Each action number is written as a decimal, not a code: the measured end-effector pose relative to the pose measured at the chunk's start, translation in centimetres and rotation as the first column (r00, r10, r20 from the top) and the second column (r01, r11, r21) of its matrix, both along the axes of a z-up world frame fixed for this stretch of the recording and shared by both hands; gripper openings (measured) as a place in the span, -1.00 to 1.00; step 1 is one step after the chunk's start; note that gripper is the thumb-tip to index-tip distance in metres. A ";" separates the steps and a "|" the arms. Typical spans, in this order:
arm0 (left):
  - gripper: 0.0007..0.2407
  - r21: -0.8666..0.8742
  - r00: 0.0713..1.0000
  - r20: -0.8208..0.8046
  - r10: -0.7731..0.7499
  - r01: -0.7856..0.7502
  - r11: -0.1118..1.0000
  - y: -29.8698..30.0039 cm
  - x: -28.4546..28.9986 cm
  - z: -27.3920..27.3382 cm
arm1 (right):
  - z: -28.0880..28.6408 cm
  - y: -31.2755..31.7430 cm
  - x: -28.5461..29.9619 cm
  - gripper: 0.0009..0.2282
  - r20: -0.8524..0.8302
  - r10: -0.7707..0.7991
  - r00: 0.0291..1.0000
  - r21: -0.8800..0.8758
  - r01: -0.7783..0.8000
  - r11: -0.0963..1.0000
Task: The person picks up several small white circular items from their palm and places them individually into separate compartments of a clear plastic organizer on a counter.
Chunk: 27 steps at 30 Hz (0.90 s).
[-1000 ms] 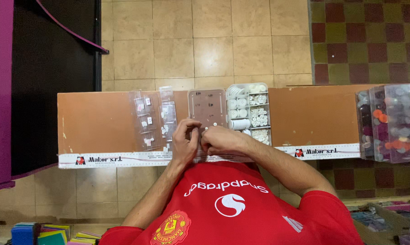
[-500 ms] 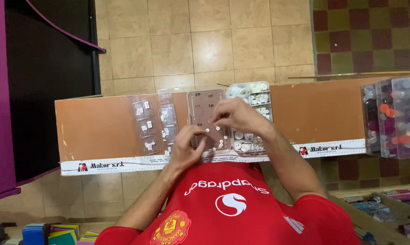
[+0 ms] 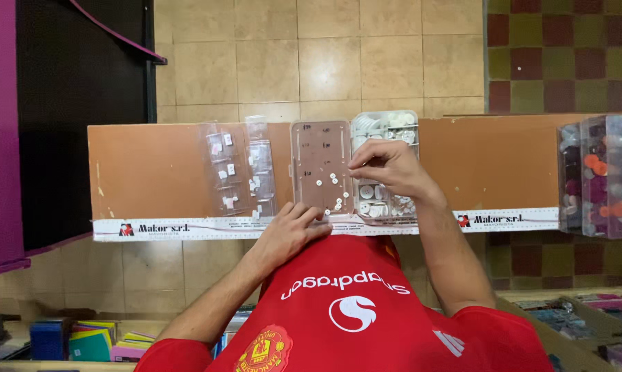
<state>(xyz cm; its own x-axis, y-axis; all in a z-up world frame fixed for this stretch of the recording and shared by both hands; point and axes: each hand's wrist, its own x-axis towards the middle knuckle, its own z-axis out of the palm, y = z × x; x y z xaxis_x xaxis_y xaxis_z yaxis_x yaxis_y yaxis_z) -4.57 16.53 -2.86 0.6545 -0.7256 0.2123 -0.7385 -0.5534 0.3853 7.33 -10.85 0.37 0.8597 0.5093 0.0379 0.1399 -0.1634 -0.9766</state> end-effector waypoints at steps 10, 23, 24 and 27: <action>-0.82 -0.072 0.985 0.057 0.163 -0.159 0.985 -1.1 -1.8 -3.3 | 0.0 -0.3 -1.8 -0.89 -0.092 -0.047 0.995 0.092 0.055 0.994; -0.94 -0.381 0.930 -0.082 0.358 -0.362 0.851 -3.1 3.1 -4.9 | 0.0 -4.5 -4.0 -0.88 -0.023 -0.168 0.985 0.070 0.169 0.983; -0.94 -0.338 0.937 -0.125 0.327 -0.350 0.874 -3.1 3.6 -4.2 | 0.0 -5.3 -4.3 -0.87 -0.042 -0.200 0.979 0.072 0.203 0.976; -0.92 -0.244 0.936 -0.182 0.302 -0.341 0.908 -3.5 4.4 -4.5 | -0.1 -7.2 -5.3 -0.88 -0.062 -0.245 0.968 0.091 0.250 0.964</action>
